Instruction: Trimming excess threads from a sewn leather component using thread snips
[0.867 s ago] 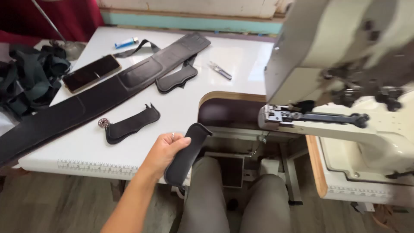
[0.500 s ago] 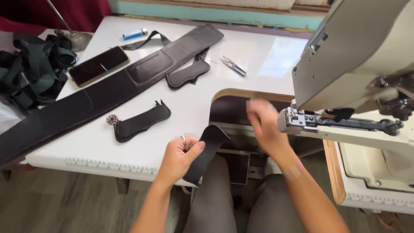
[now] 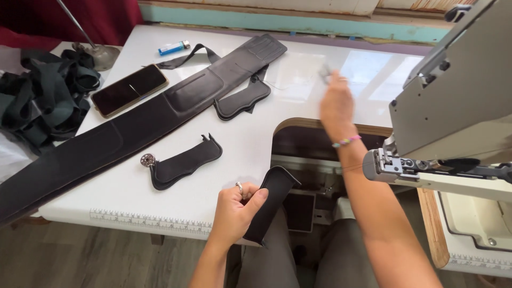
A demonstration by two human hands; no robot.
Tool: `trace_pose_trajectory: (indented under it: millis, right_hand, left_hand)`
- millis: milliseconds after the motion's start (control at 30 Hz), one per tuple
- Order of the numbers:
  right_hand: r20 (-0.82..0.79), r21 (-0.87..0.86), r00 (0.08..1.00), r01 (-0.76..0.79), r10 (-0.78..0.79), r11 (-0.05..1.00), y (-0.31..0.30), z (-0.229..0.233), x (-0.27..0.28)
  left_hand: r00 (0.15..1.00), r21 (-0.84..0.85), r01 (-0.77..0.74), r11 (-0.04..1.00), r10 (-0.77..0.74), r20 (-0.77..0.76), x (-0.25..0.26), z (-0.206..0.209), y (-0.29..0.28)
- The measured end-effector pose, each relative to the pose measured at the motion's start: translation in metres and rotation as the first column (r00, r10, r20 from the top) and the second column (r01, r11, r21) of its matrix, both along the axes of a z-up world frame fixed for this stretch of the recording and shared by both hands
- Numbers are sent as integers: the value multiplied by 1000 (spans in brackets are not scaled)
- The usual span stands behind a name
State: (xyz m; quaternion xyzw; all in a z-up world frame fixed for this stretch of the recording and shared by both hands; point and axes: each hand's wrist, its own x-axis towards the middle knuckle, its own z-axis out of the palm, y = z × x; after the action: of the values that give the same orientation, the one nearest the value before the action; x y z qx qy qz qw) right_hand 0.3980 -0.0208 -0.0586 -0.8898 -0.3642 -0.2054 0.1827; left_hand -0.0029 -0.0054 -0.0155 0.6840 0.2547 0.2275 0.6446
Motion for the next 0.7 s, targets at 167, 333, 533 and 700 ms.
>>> trace_pose_trajectory:
  millis: [167,333,533,700]
  right_hand:
    - [-529,517,838,197,131,833,-86,60,-91]
    - [-608,754,526,148,595,640,-153,9,-210]
    - [-721,629,408,46,560,776,-180,14,-262]
    - [-729,598,425,11,537,802,-163,34,-261]
  left_hand:
    - [1000,-2,-8,1000,8,9,1,-3,0]
    - [1000,21,0,1000,0,9,1,-2,0]
    - [1000,43,-16,999,15,25,1,-5,-3]
    - [1000,41,-22,999,21,23,0,-4,-7]
